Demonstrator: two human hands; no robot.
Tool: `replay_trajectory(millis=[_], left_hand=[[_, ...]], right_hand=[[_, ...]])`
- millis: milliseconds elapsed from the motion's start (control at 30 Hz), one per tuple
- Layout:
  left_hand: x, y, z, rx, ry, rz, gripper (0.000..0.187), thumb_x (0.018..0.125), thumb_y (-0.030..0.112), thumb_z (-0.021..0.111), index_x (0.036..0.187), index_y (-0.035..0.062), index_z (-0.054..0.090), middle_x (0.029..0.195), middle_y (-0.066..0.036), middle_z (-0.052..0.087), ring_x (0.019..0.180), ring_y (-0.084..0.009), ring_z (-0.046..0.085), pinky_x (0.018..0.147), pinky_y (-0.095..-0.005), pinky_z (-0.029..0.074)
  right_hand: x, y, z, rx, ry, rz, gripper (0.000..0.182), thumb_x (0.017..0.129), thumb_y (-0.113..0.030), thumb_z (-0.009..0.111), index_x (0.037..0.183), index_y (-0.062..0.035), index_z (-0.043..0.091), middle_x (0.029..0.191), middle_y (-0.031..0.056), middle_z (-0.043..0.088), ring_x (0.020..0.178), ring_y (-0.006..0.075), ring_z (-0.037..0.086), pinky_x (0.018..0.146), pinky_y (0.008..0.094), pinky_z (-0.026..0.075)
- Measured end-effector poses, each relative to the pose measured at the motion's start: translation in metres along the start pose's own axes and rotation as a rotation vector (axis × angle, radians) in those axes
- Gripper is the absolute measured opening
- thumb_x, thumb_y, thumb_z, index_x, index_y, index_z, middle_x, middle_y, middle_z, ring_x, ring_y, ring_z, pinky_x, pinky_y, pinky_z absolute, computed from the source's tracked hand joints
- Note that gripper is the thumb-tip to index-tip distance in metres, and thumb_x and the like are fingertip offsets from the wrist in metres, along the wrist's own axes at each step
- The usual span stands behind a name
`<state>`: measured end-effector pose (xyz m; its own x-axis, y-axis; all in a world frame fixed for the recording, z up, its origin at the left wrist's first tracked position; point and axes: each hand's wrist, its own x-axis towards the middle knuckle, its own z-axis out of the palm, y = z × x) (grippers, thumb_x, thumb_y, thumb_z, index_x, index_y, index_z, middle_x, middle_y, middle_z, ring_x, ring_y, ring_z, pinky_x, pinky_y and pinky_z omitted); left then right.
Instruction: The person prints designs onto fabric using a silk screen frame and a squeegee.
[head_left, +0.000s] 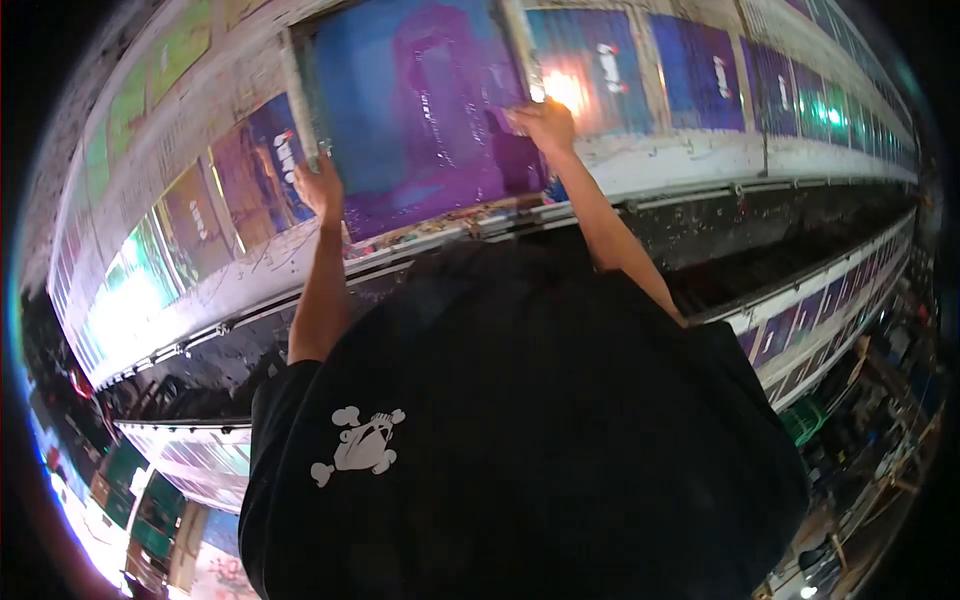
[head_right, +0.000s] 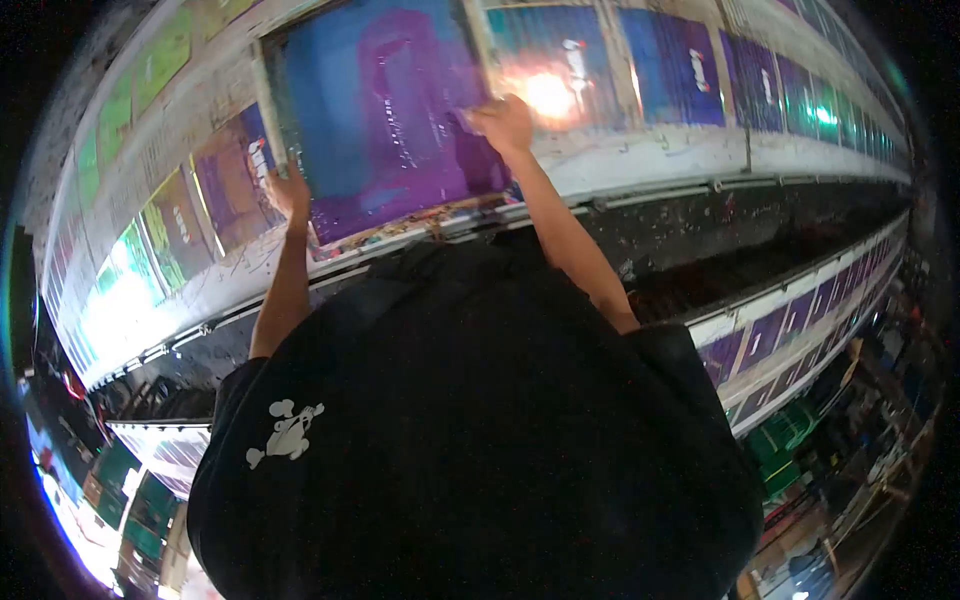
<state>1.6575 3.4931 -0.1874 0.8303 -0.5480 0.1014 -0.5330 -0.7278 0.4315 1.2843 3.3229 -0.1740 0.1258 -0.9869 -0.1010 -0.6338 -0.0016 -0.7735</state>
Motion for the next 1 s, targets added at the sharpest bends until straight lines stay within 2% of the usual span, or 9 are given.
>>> replay_trajectory(millis=[33, 167, 367, 533, 667, 767, 833, 933, 1000], left_hand=[[0.002, 0.000, 0.003, 0.020, -0.001, -0.005, 0.053, 0.088, 0.048, 0.065, 0.107, -0.0020, 0.063, 0.104, -0.025, 0.062, 0.105, -0.0419, 0.057, 0.090, -0.0513, 0.044], [-0.023, 0.046, 0.082, -0.046, 0.134, -0.051, 0.056, 0.088, 0.049, 0.065, 0.102, -0.0056, 0.062, 0.101, -0.027, 0.064, 0.100, -0.0428, 0.060, 0.086, -0.0524, 0.045], [-0.133, 0.254, 0.098, -0.166, 0.080, 0.017, 0.049, 0.085, 0.040, 0.070, 0.098, -0.0055, 0.060, 0.097, -0.024, 0.062, 0.098, -0.0414, 0.058, 0.087, -0.0510, 0.044], [-0.167, 0.268, 0.102, -0.116, 0.032, 0.035, 0.046, 0.086, 0.039, 0.069, 0.097, -0.0046, 0.059, 0.100, -0.022, 0.058, 0.102, -0.0400, 0.055, 0.089, -0.0497, 0.043], [-0.165, 0.261, 0.106, -0.063, 0.036, 0.110, 0.047, 0.086, 0.040, 0.069, 0.099, -0.0044, 0.059, 0.102, -0.023, 0.058, 0.102, -0.0407, 0.055, 0.089, -0.0499, 0.043], [-0.167, 0.262, 0.110, -0.071, 0.028, 0.102, 0.046, 0.087, 0.039, 0.068, 0.100, -0.0040, 0.058, 0.101, -0.023, 0.058, 0.101, -0.0413, 0.056, 0.088, -0.0508, 0.043], [-0.168, 0.264, 0.115, -0.040, 0.032, 0.073, 0.046, 0.088, 0.039, 0.068, 0.100, -0.0036, 0.057, 0.101, -0.023, 0.058, 0.101, -0.0417, 0.056, 0.088, -0.0514, 0.043], [-0.167, 0.262, 0.116, -0.016, 0.025, 0.047, 0.044, 0.089, 0.039, 0.067, 0.098, -0.0028, 0.055, 0.101, -0.024, 0.057, 0.100, -0.0424, 0.055, 0.087, -0.0525, 0.043], [-0.165, 0.264, 0.115, -0.033, 0.028, 0.042, 0.043, 0.089, 0.039, 0.066, 0.097, -0.0023, 0.054, 0.101, -0.024, 0.057, 0.100, -0.0426, 0.055, 0.087, -0.0528, 0.043]], right_hand=[[0.008, -0.003, -0.005, 0.228, -0.060, 0.358, 0.018, 0.072, -0.027, 0.082, 0.078, -0.0114, 0.078, 0.084, 0.0068, 0.075, 0.087, 0.0213, 0.069, 0.086, 0.0360, 0.053], [0.069, 0.026, -0.093, 0.083, -0.097, -0.113, 0.026, 0.076, -0.021, 0.080, 0.091, -0.0013, 0.076, 0.082, 0.0069, 0.076, 0.074, 0.0146, 0.071, 0.070, 0.0296, 0.055], [0.152, 0.130, -0.235, 0.204, -0.076, 0.099, 0.027, 0.075, -0.019, 0.081, 0.092, 0.0013, 0.076, 0.089, 0.0072, 0.076, 0.079, 0.0151, 0.070, 0.073, 0.0295, 0.055], [0.112, 0.179, -0.264, 0.367, -0.186, 0.312, 0.019, 0.074, -0.017, 0.082, 0.084, -0.0026, 0.075, 0.086, 0.0027, 0.075, 0.081, 0.0116, 0.068, 0.085, 0.0315, 0.051], [0.099, 0.236, -0.235, 0.132, -0.067, 0.096, 0.013, 0.071, -0.019, 0.083, 0.075, -0.0114, 0.073, 0.075, -0.0039, 0.072, 0.090, 0.0068, 0.063, 0.110, 0.0298, 0.027], [0.100, 0.232, -0.240, 0.032, -0.068, 0.082, 0.015, 0.072, -0.021, 0.083, 0.075, -0.0104, 0.073, 0.088, 0.0004, 0.073, 0.096, 0.0141, 0.063, 0.105, 0.0322, 0.036], [0.087, 0.209, -0.248, -0.042, -0.050, 0.053, 0.024, 0.071, -0.030, 0.082, 0.082, -0.0097, 0.074, 0.127, 0.0120, 0.056, 0.116, 0.0336, 0.055, 0.102, 0.0391, 0.043], [0.060, 0.176, -0.239, -0.115, 0.134, -0.304, 0.016, 0.074, -0.022, 0.075, 0.085, -0.0099, 0.074, 0.113, 0.0106, 0.059, 0.113, 0.0319, 0.056, 0.103, 0.0430, 0.041], [0.041, 0.128, -0.247, -0.460, -0.186, -0.613, 0.019, 0.075, -0.016, 0.070, 0.092, -0.0080, 0.072, 0.102, 0.0082, 0.059, 0.106, 0.0279, 0.057, 0.102, 0.0459, 0.041]])
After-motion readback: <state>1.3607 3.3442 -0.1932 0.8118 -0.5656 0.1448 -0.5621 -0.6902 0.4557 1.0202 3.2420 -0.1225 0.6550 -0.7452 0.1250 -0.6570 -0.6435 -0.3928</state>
